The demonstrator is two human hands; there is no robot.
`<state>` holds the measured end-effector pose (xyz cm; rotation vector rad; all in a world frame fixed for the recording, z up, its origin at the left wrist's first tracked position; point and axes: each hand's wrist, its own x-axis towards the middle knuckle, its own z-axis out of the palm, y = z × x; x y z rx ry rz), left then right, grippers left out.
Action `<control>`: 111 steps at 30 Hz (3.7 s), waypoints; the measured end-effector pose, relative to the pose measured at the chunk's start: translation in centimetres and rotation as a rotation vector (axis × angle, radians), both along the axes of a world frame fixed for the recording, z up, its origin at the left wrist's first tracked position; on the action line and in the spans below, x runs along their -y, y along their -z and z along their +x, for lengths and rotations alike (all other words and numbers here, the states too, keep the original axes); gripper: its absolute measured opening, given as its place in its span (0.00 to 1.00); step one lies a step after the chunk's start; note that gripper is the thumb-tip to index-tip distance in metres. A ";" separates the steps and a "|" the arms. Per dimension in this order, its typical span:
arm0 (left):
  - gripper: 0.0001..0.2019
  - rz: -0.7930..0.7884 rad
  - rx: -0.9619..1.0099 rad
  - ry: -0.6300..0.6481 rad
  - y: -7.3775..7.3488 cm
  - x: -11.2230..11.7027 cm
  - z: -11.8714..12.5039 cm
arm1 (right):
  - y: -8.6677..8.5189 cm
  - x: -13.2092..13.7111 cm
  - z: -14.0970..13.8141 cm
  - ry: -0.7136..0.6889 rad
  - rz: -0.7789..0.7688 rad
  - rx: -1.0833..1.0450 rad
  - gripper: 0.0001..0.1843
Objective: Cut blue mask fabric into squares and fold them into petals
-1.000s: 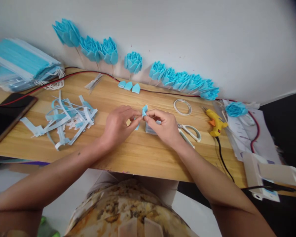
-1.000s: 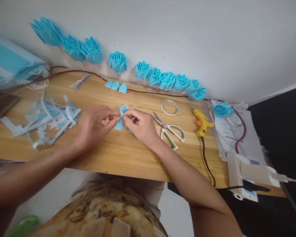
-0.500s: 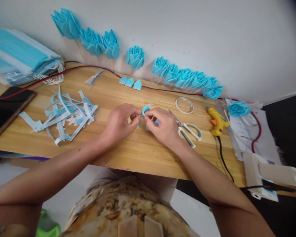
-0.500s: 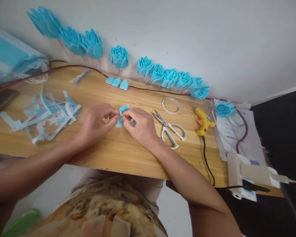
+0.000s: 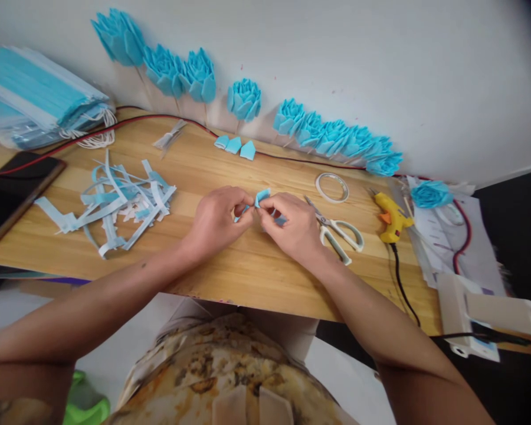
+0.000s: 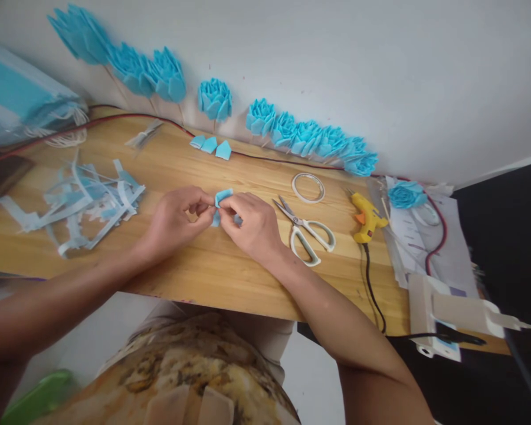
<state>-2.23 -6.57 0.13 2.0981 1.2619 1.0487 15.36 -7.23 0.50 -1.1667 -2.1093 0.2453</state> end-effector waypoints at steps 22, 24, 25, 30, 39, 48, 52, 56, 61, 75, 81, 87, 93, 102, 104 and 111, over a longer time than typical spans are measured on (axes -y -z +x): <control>0.07 0.028 0.027 0.016 0.3 -0.2 -0.2 | 0.3 -0.3 0.1 -0.014 0.037 -0.058 0.07; 0.06 0.026 0.032 0.018 0.3 -0.2 -0.2 | 0.3 -0.3 0.2 -0.009 0.032 -0.071 0.06; 0.06 0.027 0.037 0.019 0.3 -0.2 -0.2 | 0.3 -0.3 0.2 -0.009 0.029 -0.079 0.06; 0.07 0.034 0.062 0.015 0.4 -0.3 -0.2 | 0.0 -0.2 0.1 -0.005 -0.047 -0.134 0.06; 0.09 -0.032 -0.021 -0.241 -2.2 -0.8 -4.0 | 0.0 -1.7 1.3 0.021 -0.501 -0.470 0.09; 0.17 -0.125 -0.448 -0.420 -2.9 -0.9 -13.7 | 0.0 -1.9 1.4 0.004 -0.574 -0.506 0.09; 0.14 -0.131 -0.432 -0.417 -2.1 -1.8 -16.0 | 0.3 -1.9 1.3 0.002 -0.582 -0.506 0.10; 0.09 -0.032 -0.359 -0.389 -1.1 -2.5 -17.1 | 0.6 -2.0 1.3 -0.017 -0.577 -0.503 0.11; 0.09 0.074 -0.221 -0.362 -2.5 -1.2 -13.6 | 0.2 -1.7 1.2 -0.036 -0.604 -0.530 0.11; 0.14 -0.440 0.287 0.094 -2.8 -0.7 -2.3 | -0.8 -0.9 1.3 -0.152 -0.639 -0.530 0.11; 0.13 -0.410 0.140 0.155 -2.5 -0.9 -2.1 | -1.5 -1.1 1.9 -0.203 -0.666 -0.457 0.16; 0.14 -0.305 0.027 0.165 -2.7 -0.8 -1.9 | -1.3 -0.9 1.4 -0.152 -0.679 -0.412 0.12; 0.15 -0.357 0.064 0.161 -2.7 -0.9 -1.8 | -0.9 -1.0 1.3 -0.154 -0.675 -0.436 0.11; 0.10 -0.478 0.164 0.234 -2.5 -0.7 -1.9 | -0.8 -1.2 1.4 -0.148 -0.704 -0.545 0.13; 0.10 -0.479 0.249 0.190 -2.5 -0.7 -1.7 | -0.6 -1.3 1.4 -0.167 -0.729 -0.625 0.16; 0.15 -0.453 0.435 0.065 -2.3 -0.6 -0.8 | -0.7 -1.1 1.2 -0.203 -0.751 -0.633 0.15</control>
